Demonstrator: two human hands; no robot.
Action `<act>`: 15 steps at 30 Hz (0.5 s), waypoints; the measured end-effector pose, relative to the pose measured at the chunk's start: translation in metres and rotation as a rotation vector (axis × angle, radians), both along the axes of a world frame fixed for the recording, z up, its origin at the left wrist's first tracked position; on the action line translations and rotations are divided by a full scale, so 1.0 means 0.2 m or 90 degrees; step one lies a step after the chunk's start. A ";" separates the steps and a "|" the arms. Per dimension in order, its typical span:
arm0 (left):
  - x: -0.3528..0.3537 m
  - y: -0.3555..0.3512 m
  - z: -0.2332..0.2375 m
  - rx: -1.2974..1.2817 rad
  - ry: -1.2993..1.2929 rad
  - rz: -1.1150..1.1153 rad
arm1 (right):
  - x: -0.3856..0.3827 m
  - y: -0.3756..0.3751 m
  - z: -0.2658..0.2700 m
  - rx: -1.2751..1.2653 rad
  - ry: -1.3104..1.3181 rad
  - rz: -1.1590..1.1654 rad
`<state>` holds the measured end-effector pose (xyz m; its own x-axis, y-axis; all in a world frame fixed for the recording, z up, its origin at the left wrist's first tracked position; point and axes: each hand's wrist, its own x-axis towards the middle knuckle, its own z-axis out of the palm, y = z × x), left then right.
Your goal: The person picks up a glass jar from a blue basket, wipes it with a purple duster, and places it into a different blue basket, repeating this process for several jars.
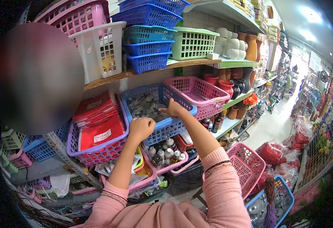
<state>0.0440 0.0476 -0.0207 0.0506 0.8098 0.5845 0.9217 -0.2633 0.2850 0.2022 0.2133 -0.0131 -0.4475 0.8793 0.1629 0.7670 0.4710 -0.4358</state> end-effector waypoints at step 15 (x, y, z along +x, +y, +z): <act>0.00 -0.02 0.02 0.031 -0.120 -0.065 | 0.07 -0.16 0.03 0.261 0.239 0.019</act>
<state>0.0436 0.0426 -0.0174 0.0175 0.7769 0.6294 0.8214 -0.3701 0.4340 0.2170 0.1807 -0.0062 -0.3169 0.6980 0.6421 0.5776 0.6790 -0.4531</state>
